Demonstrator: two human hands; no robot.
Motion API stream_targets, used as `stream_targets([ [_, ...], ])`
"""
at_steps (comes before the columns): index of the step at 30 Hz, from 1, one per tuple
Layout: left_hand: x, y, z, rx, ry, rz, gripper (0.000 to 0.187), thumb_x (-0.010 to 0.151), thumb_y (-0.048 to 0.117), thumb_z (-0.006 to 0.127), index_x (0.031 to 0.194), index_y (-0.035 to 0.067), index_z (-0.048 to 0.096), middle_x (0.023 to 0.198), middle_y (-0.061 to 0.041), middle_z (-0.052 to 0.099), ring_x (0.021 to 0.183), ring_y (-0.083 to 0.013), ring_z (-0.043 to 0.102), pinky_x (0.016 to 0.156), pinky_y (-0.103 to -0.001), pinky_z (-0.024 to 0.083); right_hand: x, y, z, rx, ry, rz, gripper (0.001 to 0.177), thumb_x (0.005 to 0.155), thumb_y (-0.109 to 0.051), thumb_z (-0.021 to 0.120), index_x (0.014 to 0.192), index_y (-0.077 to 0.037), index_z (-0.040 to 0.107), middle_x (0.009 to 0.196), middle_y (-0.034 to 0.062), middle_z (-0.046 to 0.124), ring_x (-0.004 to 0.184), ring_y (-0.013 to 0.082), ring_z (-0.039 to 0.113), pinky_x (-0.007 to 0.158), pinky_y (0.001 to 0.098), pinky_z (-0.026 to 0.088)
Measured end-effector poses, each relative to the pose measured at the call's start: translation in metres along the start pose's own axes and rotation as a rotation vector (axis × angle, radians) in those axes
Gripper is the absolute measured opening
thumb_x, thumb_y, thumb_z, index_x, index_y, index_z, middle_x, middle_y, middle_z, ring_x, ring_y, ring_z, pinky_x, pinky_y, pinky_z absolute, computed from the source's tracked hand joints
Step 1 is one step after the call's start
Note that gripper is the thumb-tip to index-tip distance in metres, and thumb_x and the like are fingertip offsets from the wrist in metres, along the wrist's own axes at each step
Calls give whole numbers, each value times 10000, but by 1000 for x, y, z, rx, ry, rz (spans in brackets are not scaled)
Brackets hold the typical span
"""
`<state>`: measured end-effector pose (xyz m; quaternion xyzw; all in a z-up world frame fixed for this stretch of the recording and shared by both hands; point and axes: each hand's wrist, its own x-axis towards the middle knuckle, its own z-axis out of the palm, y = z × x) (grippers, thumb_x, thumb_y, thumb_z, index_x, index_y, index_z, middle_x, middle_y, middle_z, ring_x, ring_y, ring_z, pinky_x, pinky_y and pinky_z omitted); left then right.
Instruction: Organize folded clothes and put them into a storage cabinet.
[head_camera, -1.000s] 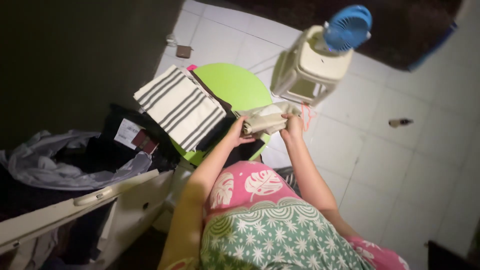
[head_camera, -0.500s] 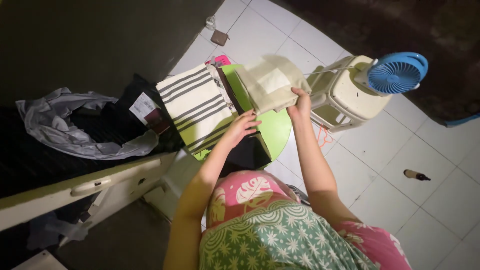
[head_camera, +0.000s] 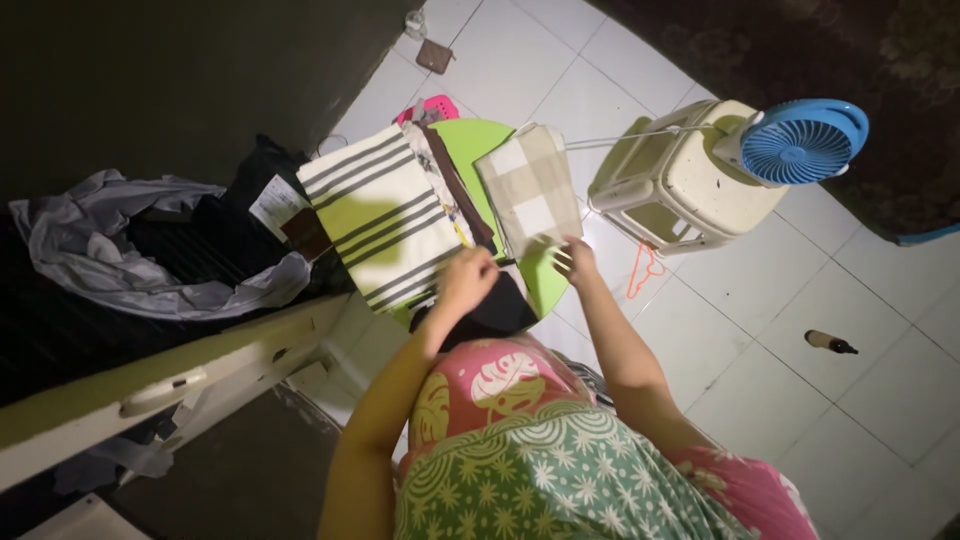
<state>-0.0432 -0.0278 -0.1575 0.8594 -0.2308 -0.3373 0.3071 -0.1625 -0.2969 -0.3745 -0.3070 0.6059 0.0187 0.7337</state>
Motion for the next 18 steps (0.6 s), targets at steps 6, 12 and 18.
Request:
stream_targets([
  [6,-45,57,-88,662,323,-80,779,684,466,862,1334,150,572,1390,-139,533,1335,-424,440,1008,-677,389,-110,-7,128,-328,-623,-88,308,949,-74,613,1251,-14,609,1120,134,731,947,233,738,794,353,604],
  [12,-12,-56,-63,805,344,-90,864,638,420,856,1373,158,486,1498,-151,470,1324,-513,411,924,-696,437,-90,11,172,-561,-594,-147,342,913,-81,692,1239,-44,595,955,114,692,765,214,679,673,356,584],
  [18,-8,-103,-90,442,323,23,642,864,355,756,1386,60,525,1176,-222,701,1087,-399,676,952,-493,545,-97,20,172,-512,-658,-161,288,912,-59,709,1166,11,592,980,124,730,804,203,725,668,326,577],
])
